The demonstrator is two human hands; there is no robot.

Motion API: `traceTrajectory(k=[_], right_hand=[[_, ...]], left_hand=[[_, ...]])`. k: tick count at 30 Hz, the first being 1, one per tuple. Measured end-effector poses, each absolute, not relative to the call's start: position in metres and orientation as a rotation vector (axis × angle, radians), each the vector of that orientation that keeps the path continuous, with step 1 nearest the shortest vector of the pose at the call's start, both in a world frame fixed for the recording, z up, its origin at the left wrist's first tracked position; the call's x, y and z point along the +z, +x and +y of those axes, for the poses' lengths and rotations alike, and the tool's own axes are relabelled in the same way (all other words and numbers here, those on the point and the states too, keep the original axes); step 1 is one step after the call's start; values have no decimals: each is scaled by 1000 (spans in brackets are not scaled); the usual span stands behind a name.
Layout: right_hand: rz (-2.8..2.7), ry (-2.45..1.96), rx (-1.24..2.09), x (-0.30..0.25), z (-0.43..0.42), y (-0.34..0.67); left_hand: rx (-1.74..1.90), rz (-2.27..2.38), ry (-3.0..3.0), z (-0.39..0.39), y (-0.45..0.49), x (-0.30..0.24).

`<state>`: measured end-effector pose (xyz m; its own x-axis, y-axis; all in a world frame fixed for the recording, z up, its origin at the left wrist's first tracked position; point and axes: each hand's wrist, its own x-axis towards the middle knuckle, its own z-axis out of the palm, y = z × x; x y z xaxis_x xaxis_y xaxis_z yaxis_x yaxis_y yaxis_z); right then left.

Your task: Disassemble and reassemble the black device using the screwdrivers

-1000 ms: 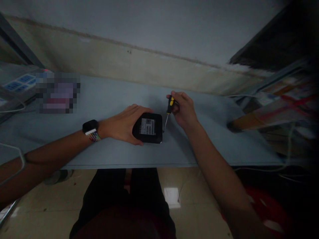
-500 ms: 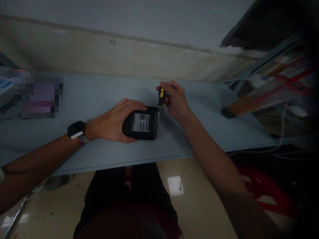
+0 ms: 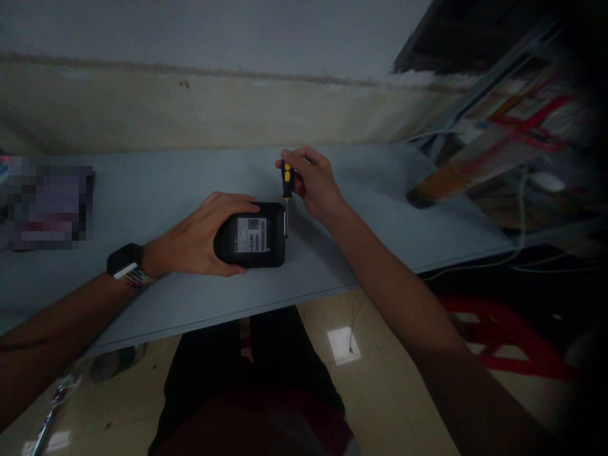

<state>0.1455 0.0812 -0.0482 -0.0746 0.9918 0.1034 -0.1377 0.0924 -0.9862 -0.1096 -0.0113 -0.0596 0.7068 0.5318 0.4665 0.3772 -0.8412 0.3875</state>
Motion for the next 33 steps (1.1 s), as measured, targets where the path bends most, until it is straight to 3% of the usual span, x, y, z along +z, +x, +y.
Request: traceTrajectory(k=[33], right_hand=[[-1201, -925, 1313, -44, 78, 147]], left_hand=[[1059, 643, 2567, -17, -101, -68]])
